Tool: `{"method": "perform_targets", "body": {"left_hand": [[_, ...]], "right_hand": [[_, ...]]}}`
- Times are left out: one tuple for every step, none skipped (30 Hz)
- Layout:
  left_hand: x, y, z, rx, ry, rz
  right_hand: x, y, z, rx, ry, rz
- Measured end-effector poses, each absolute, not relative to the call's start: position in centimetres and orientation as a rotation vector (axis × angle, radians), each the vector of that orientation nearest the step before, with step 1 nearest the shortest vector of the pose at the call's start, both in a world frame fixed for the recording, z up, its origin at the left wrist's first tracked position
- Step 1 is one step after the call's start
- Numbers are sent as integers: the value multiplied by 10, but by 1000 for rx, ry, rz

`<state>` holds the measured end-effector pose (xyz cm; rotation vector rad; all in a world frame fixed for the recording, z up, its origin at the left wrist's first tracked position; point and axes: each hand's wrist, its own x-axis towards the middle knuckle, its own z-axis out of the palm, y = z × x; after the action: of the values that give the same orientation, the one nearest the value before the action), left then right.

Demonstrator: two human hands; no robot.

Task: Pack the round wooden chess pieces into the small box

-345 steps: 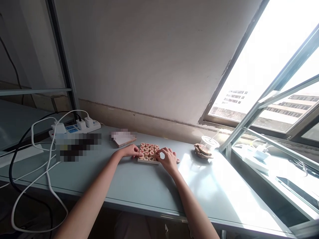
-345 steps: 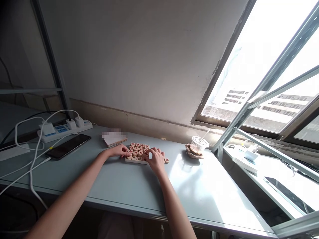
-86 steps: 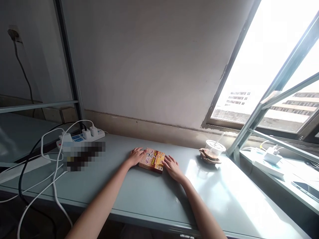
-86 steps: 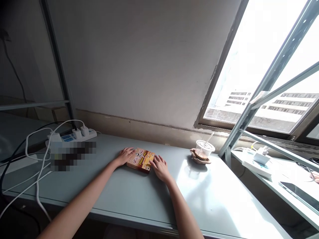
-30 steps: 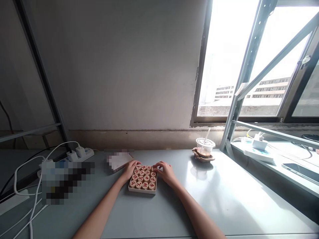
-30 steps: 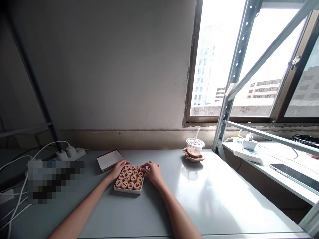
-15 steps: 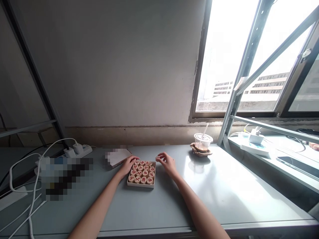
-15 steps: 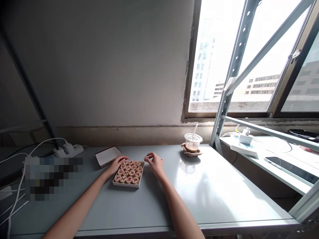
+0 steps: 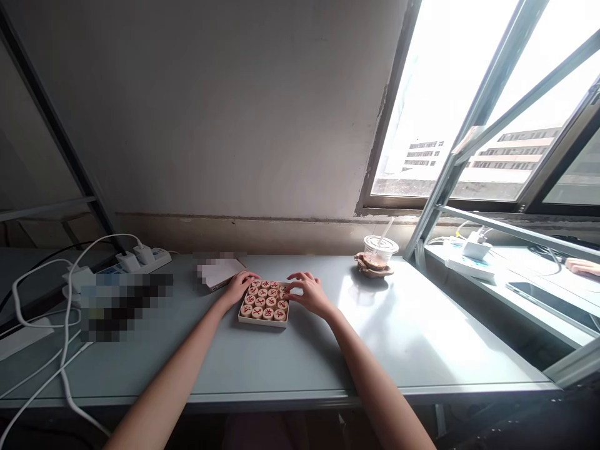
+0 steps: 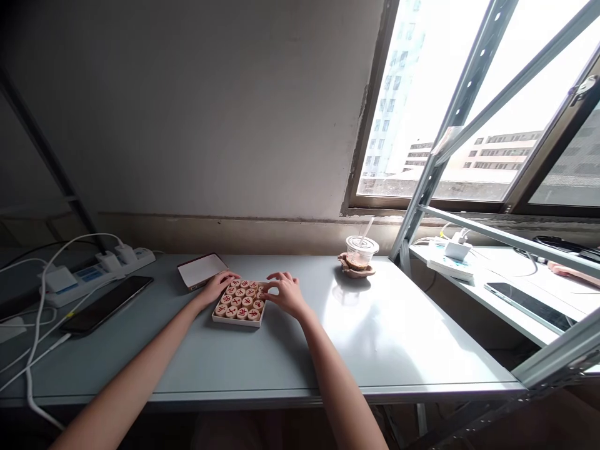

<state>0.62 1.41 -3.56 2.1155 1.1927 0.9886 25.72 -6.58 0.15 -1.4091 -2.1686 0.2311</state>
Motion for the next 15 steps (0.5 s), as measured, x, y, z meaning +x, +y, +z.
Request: {"method": "perform_targets", "body": {"left_hand": [[6, 14, -36, 2117, 1194, 984], [6, 15, -36, 2120, 1195, 981], [6, 15, -36, 2122, 1197, 981], [6, 15, -36, 2123, 1198, 981], [6, 15, -35, 2123, 1198, 982], [6, 14, -35, 2122, 1198, 983], [6, 14, -34, 2122, 1201, 982], [7, 14, -33, 2120, 1206, 977], [7, 14, -33, 2118, 1213, 972], [7, 13, -32, 2115, 1220, 964], [7, 13, -31, 2110, 1228, 956], [8, 12, -31, 2103, 1233, 948], [8, 12, -31, 2094, 1233, 943], [8, 12, -31, 2086, 1230, 942], [8, 12, -31, 2078, 1224, 945]], "right_hand": [[256, -66, 1, -1416, -2155, 275], [256, -65, 1, -1423, -2140, 324], [255, -64, 1, -1427, -2120, 374], [255, -64, 1, -1420, -2099, 427], [255, -63, 2, -1399, -2075, 485], [255, -62, 3, -1364, -2048, 547], [257, -61, 3, -1323, -2016, 610], [260, -60, 5, -1287, -1978, 669], [264, -60, 6, -1267, -1939, 723], [269, -59, 7, -1271, -1904, 770], [275, -59, 8, -1304, -1883, 805], [280, -59, 8, -1364, -1882, 823], [285, -60, 8, -1449, -1898, 817], [289, -60, 8, -1549, -1923, 773], [291, -61, 7, -1651, -1945, 682]]}}
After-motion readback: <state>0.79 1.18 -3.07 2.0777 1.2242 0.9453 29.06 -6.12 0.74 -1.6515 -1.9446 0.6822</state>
